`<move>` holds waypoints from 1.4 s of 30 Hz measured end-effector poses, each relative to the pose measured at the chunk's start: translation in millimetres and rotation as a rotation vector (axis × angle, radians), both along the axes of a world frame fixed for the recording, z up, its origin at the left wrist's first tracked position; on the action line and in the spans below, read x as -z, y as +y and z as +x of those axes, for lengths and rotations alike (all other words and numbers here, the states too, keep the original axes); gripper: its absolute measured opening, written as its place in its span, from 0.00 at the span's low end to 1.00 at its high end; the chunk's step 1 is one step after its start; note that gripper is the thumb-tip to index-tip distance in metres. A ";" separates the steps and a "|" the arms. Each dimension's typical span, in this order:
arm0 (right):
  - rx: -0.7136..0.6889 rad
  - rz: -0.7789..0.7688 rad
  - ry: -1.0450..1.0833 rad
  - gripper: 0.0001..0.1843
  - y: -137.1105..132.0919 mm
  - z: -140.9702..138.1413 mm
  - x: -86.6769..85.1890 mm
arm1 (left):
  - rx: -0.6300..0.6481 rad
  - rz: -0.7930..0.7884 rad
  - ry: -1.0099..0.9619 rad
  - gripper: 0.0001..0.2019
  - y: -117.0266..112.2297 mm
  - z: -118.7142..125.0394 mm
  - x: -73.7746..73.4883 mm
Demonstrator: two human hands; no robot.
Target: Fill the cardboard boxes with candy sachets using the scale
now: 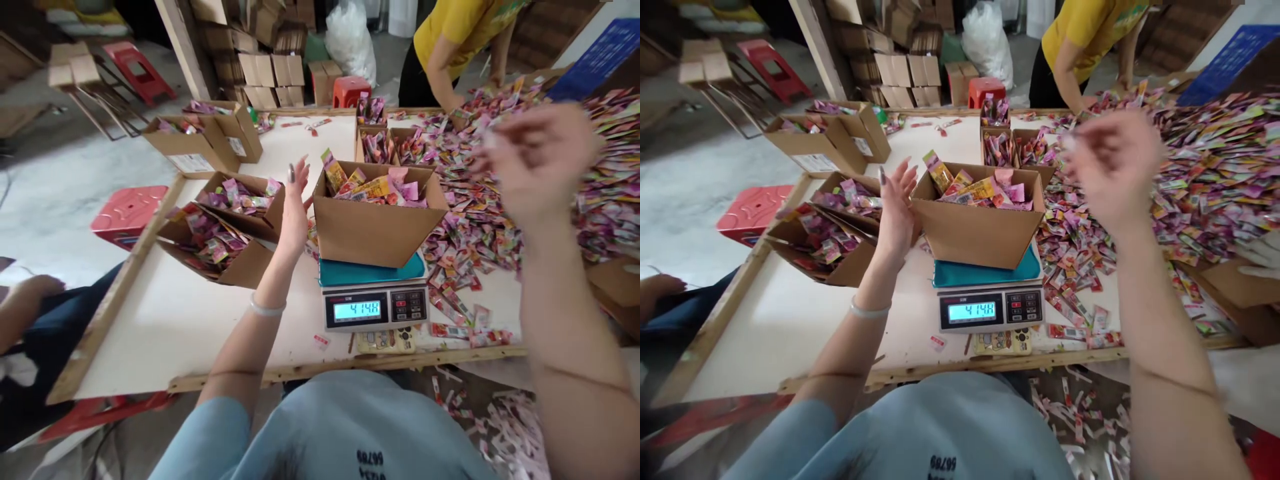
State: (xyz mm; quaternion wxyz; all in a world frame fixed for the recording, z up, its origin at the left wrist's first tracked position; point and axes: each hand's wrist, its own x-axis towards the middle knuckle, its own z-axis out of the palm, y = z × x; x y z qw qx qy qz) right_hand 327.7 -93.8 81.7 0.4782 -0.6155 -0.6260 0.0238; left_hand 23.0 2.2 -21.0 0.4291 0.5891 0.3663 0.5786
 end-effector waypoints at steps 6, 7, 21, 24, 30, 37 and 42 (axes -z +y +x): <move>-0.619 -0.599 -0.575 0.22 81.7 -86.8 -13.6 | 0.024 0.196 0.071 0.35 -1.7 12.3 -11.6; -0.665 -0.603 -0.578 0.17 86.8 -91.1 -9.1 | 0.023 0.211 0.083 0.34 -5.1 10.9 -11.3; -0.552 -0.274 -0.184 0.21 76.0 -41.9 -17.7 | 0.030 0.290 0.082 0.30 -10.6 11.2 -14.1; -0.525 -0.252 -0.226 0.14 77.0 -34.0 -31.3 | 0.005 0.289 0.077 0.30 -11.5 12.1 -16.0; -0.471 -0.130 -0.169 0.09 77.4 -18.3 -44.0 | -0.031 0.281 0.086 0.30 -12.0 11.3 -20.4; -0.441 -0.121 -0.135 0.07 69.7 -19.0 -41.3 | -0.012 0.233 0.040 0.31 -9.5 13.8 -18.3; -0.421 -0.072 -0.151 0.14 78.0 -12.6 -39.7 | -0.015 0.233 0.048 0.31 -9.4 13.4 -17.4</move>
